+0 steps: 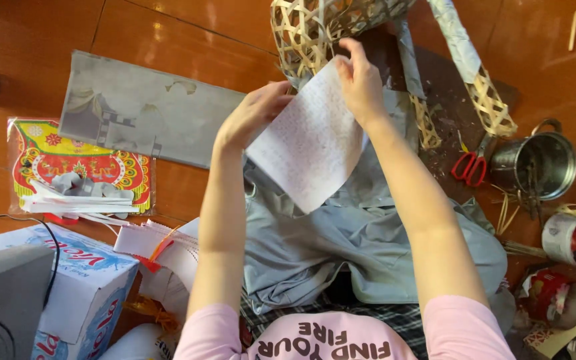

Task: Wrapping decorative paper around the structural elements of a woven bamboo frame using glue.

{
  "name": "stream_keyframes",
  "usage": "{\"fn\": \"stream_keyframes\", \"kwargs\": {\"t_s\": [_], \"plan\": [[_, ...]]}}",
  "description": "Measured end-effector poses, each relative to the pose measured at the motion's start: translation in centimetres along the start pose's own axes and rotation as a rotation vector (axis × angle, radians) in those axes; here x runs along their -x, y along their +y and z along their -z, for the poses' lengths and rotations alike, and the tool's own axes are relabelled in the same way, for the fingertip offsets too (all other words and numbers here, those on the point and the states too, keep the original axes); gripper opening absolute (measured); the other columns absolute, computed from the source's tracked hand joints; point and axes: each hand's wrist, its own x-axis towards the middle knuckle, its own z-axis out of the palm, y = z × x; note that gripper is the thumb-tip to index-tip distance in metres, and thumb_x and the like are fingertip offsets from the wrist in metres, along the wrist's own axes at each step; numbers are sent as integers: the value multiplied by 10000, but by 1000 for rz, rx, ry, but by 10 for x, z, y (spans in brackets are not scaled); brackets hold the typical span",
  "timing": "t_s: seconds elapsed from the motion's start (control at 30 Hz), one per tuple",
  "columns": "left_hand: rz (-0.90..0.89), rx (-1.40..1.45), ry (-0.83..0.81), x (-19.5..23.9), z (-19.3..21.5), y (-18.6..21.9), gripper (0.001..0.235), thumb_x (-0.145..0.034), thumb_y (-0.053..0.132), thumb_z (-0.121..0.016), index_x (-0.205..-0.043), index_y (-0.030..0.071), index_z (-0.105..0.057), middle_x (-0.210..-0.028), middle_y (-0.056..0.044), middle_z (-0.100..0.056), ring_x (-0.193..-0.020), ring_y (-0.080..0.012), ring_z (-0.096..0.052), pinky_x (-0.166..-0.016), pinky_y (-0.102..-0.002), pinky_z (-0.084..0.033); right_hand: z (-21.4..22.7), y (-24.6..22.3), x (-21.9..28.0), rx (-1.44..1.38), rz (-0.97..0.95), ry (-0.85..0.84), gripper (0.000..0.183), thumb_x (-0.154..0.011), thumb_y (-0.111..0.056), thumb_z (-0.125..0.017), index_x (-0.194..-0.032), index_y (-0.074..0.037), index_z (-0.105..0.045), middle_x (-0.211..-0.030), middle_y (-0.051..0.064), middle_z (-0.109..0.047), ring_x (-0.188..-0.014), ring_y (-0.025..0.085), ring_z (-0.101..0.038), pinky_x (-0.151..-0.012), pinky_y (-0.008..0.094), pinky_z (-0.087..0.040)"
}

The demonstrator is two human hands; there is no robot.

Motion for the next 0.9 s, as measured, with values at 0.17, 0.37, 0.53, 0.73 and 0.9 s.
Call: {"fn": "stream_keyframes", "kwargs": {"t_s": [0.17,0.37,0.53,0.73,0.9], "plan": [[-202,-936,-39,-56,-26,-19,726,-986,518,-581,-1462,-15,-455,-966,-270,-701,-826,-373,-696,-708,-460,-540,-19,28,-14,87,28,83,397,-1101,-165,-656,-1461,-156,-489,-857,157,-710,-805,360,-727,-676,464,-542],[-258,-1161,498,-82,-59,-41,588,-980,620,-505,-979,58,-676,-787,-192,-726,-778,-427,-691,-685,-534,-508,-23,34,-15,33,-115,108,448,-1093,-161,-647,-1493,-165,-445,-811,152,-680,-759,356,-713,-669,475,-530],[-362,-1200,607,-89,-59,-42,600,-954,604,-559,-748,59,-700,-712,-221,-683,-709,-430,-679,-647,-517,-530,-32,12,15,253,-25,122,473,-1113,-133,-581,-1557,-147,-418,-1477,164,-516,-1367,343,-559,-1143,413,-509],[-503,-1181,542,-107,-34,-66,368,-939,407,-645,-760,93,-712,-719,-176,-687,-676,-395,-676,-588,-504,-509,-70,20,46,94,-138,11,662,-1182,-338,-469,-1634,13,-136,-1652,320,-283,-1522,475,-307,-1232,459,-327],[-427,-1095,559,-102,-44,-61,567,-956,542,-632,-697,39,-670,-631,-204,-633,-598,-412,-629,-558,-473,-487,-65,12,38,-299,-459,-38,688,-1117,-391,-434,-1627,-26,-151,-1560,288,-439,-1435,426,-449,-1147,417,-406]]}}
